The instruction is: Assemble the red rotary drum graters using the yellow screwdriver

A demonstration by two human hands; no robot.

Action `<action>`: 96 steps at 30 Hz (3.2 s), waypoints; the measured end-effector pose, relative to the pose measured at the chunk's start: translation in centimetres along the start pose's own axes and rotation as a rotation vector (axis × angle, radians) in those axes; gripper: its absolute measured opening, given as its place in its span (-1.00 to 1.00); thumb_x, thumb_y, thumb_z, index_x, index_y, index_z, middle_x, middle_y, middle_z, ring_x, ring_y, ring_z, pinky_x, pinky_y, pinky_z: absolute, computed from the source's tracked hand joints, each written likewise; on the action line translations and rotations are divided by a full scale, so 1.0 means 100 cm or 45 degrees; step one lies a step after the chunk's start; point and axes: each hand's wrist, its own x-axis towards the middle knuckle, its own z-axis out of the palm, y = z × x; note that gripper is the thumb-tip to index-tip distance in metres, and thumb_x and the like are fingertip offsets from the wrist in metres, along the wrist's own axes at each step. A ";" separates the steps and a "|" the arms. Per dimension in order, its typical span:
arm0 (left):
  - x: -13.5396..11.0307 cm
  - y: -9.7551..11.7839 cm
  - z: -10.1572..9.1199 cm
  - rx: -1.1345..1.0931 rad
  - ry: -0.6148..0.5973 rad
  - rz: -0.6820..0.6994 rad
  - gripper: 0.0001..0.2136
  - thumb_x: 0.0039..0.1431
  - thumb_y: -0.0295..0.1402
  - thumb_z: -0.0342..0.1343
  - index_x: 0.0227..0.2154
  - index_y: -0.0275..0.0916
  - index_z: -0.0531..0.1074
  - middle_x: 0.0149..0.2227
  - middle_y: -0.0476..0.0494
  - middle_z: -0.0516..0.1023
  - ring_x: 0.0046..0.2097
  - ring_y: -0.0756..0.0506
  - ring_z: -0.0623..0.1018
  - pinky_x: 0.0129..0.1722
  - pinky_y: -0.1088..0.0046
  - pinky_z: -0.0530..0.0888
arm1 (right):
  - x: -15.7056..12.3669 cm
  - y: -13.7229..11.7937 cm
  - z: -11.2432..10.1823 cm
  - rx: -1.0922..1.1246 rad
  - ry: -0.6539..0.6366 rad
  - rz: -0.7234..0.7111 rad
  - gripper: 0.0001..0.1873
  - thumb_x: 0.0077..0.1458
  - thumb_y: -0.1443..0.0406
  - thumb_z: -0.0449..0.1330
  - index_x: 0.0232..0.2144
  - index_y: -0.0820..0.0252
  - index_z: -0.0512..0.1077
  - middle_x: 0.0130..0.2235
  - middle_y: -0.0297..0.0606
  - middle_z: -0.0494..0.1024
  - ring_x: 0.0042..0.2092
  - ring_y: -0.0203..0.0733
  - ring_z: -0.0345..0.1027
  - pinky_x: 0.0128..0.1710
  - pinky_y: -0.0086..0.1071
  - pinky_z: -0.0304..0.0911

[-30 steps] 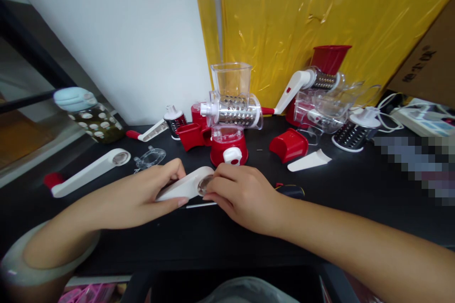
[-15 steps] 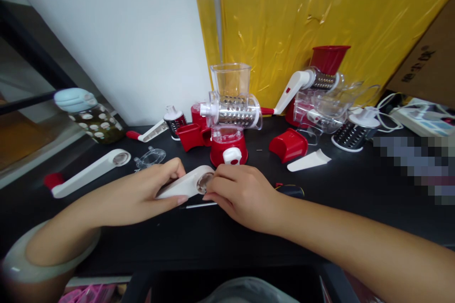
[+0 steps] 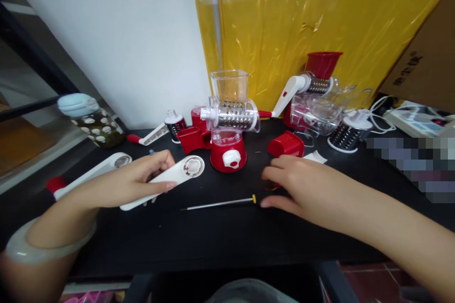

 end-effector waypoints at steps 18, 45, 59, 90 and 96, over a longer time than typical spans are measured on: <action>0.007 -0.008 0.007 -0.007 -0.118 -0.124 -0.77 0.26 -0.12 0.02 -0.19 -0.16 0.27 -0.32 -0.01 0.45 -0.40 -0.08 0.56 -0.41 0.43 0.46 | -0.050 -0.007 0.051 0.147 0.137 0.138 -0.78 0.30 0.23 0.08 -0.03 0.09 0.35 -0.10 -0.17 0.47 -0.12 -0.15 0.45 -0.16 -0.27 0.42; 0.012 -0.007 0.015 -0.193 -0.113 -0.161 -0.78 0.28 -0.12 -0.01 -0.22 -0.14 0.15 -0.33 0.01 0.38 -0.42 -0.08 0.55 -0.46 0.40 0.46 | -0.063 -0.008 0.054 0.180 0.508 0.221 -0.87 0.18 0.26 0.22 -0.18 0.07 0.45 -0.27 -0.26 0.52 -0.28 -0.21 0.48 -0.31 -0.40 0.40; 0.012 -0.006 0.015 -0.163 -0.118 -0.181 -0.78 0.28 -0.12 -0.01 -0.22 -0.13 0.15 -0.34 0.02 0.39 -0.44 -0.08 0.55 -0.45 0.40 0.46 | -0.064 -0.008 0.055 0.132 0.486 0.195 -0.85 0.21 0.24 0.20 -0.15 0.08 0.42 -0.25 -0.24 0.48 -0.27 -0.21 0.47 -0.32 -0.40 0.39; 0.011 -0.005 0.017 -0.183 -0.125 -0.159 -0.77 0.27 -0.11 0.00 -0.25 -0.14 0.15 -0.37 0.02 0.36 -0.46 -0.07 0.55 -0.51 0.42 0.46 | -0.064 -0.010 0.055 0.147 0.517 0.231 -0.84 0.17 0.24 0.23 -0.16 0.07 0.45 -0.26 -0.24 0.51 -0.28 -0.18 0.50 -0.33 -0.38 0.42; 0.011 -0.004 0.017 -0.209 -0.139 -0.183 -0.78 0.28 -0.12 -0.01 -0.25 -0.13 0.15 -0.36 0.03 0.36 -0.45 -0.08 0.56 -0.52 0.42 0.47 | -0.064 -0.009 0.055 0.102 0.507 0.198 -0.84 0.21 0.24 0.19 -0.14 0.09 0.42 -0.25 -0.23 0.48 -0.28 -0.21 0.48 -0.32 -0.40 0.40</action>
